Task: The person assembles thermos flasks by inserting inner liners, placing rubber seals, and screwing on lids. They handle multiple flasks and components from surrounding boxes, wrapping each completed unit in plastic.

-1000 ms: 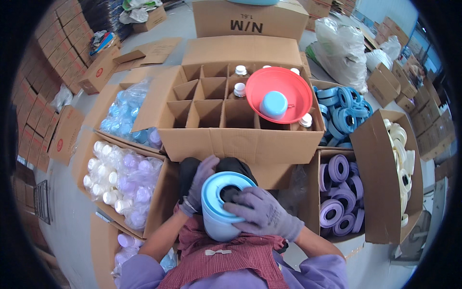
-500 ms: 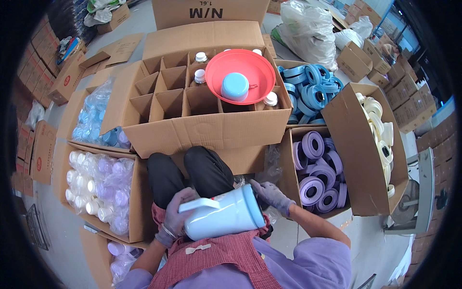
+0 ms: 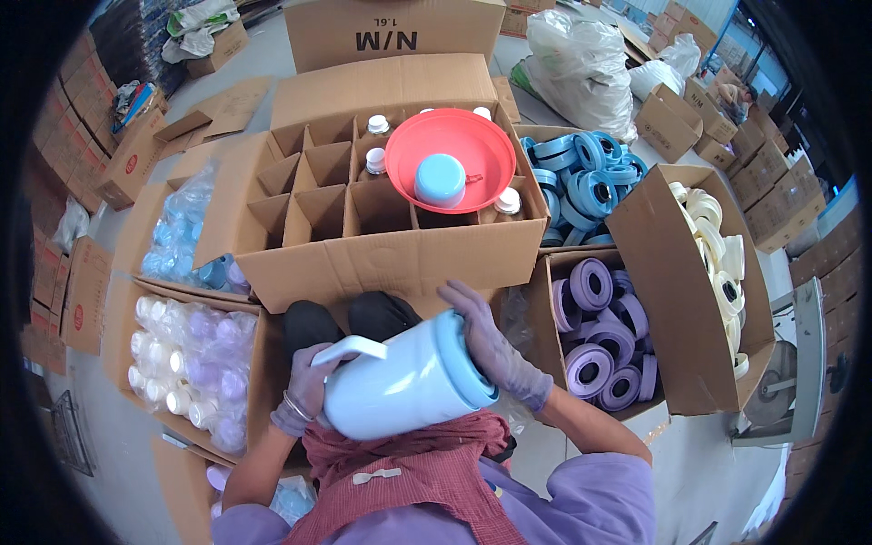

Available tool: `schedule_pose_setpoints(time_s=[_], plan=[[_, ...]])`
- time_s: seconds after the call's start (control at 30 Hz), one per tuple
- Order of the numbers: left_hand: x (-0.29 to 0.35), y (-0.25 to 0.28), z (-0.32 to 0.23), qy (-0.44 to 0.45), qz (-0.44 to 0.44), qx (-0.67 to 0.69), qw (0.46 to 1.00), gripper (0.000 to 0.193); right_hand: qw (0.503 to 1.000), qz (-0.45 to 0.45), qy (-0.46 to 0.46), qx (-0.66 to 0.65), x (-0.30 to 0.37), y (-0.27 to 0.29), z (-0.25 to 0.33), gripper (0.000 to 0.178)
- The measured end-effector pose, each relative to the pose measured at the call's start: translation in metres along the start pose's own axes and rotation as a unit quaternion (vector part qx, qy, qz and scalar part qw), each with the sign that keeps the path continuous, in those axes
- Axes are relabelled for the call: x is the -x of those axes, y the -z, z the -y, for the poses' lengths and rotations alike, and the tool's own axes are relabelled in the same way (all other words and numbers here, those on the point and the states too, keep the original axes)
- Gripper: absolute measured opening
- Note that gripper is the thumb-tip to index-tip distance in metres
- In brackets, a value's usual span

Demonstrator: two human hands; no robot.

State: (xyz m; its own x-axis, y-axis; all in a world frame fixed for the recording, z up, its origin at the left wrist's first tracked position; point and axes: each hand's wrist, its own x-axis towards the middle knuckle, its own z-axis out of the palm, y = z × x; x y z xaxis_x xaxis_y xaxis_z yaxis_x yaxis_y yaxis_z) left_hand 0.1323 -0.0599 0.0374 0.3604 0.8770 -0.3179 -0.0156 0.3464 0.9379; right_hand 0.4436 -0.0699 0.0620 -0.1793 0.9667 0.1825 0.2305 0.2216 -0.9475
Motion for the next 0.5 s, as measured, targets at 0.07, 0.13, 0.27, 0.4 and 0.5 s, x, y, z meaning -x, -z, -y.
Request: schedule_pose_setpoints(time_s=[0.07,0.13,0.27,0.4,0.5], plan=[[0.003,-0.002,-0.013,-0.011,0.018,0.000,1.000,0.025,0.980,0.128,0.144,0.047,-0.009,0.002,0.033,0.071],[0.009,-0.009,-0.018,-0.078,-0.029,-0.059,0.995,0.024,0.979,0.043,-0.116,-0.163,-0.010,-0.016,0.025,0.070],[-0.002,-0.042,-0.055,-0.487,0.046,-0.485,0.725,0.024,0.655,-0.010,-0.366,-0.661,0.018,-0.026,-0.126,0.063],[-0.012,-0.016,-0.032,-0.303,0.007,-0.297,0.905,0.021,0.828,-0.049,-0.369,-0.420,0.004,-0.016,-0.067,0.065],[-0.015,0.000,-0.024,0.022,0.005,0.048,0.999,0.023,0.993,0.026,-0.059,-0.096,-0.005,0.002,-0.046,0.059]])
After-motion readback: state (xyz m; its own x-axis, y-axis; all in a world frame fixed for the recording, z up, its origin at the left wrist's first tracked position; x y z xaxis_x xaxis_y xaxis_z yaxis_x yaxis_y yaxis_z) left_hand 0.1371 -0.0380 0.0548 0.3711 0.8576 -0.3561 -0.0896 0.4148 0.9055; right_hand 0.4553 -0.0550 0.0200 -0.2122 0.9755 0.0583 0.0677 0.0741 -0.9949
